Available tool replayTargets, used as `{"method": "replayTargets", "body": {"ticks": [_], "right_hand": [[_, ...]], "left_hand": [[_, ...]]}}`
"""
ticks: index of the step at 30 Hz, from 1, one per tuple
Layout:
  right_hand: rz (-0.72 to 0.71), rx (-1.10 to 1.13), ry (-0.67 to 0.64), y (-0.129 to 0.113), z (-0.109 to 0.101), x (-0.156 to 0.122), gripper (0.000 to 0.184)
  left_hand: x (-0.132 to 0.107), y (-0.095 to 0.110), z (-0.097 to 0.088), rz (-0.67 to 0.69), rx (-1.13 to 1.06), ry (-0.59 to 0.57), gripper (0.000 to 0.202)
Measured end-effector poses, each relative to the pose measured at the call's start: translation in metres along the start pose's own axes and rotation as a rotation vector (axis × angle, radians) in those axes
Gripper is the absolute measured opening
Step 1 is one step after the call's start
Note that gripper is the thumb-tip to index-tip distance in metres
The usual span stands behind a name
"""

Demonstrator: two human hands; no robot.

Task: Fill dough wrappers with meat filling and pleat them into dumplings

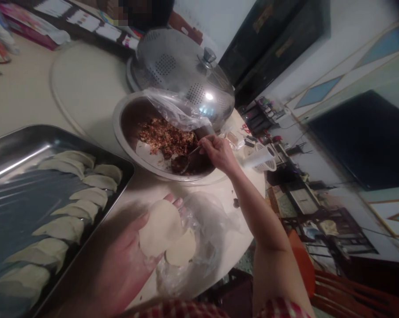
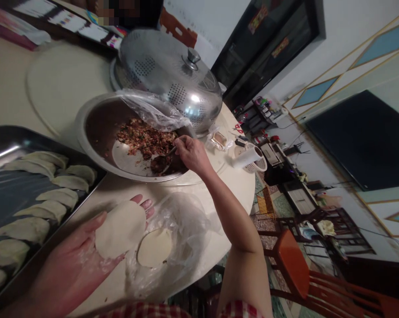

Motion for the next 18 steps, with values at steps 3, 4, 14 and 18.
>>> {"method": "replayTargets", "body": {"ticks": [3,4,14,18], "right_hand": [[0.016,-0.047,0.071,0.002,-0.012,0.005,0.025],[0.003,-0.074,0.109,-0.001,-0.018,0.006,0.025],[-0.124,-0.317,0.048,-0.021,-0.004,-0.007,0.028],[-0.133,-0.241,-0.001,-0.023,0.004,-0.01,0.029]], "left_hand": [[-0.001,-0.001,0.004,-0.01,0.001,-0.039,0.043],[-0.001,-0.001,0.005,-0.007,-0.002,-0.053,0.043],[-0.003,0.002,0.0,0.062,0.013,0.028,0.037],[-0.002,0.002,-0.001,0.051,0.017,-0.013,0.037]]}}
Point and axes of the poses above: each hand's wrist, its own x-axis towards the middle knuckle, its own z-axis out of the palm, y = z × x, the point moved 9 cm from there along x, towards the middle knuckle, and after that the axes turned 12 degrees about y, right-handed, at the moved point
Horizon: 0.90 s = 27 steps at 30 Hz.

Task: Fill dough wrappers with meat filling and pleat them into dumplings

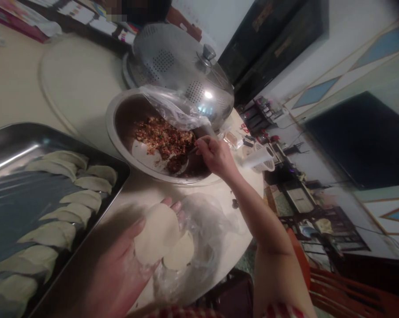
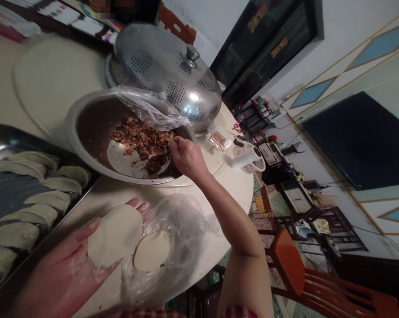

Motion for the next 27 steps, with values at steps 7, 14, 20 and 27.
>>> {"method": "replayTargets", "body": {"ticks": [7,14,20,27], "right_hand": [[-0.075,0.244,-0.111,-0.008,0.003,-0.008,0.035],[-0.041,0.648,-0.251,-0.015,0.015,-0.016,0.045],[0.441,0.786,-0.073,0.027,0.018,0.001,0.035],[0.389,0.761,0.14,0.035,-0.024,0.001,0.043]], "left_hand": [[-0.001,-0.004,0.006,-0.053,-0.026,-0.129,0.042],[-0.001,-0.005,0.005,-0.069,-0.022,-0.121,0.039],[0.001,0.0,0.007,-0.046,0.005,-0.032,0.038],[0.003,0.014,0.012,0.026,0.056,-0.106,0.04]]}}
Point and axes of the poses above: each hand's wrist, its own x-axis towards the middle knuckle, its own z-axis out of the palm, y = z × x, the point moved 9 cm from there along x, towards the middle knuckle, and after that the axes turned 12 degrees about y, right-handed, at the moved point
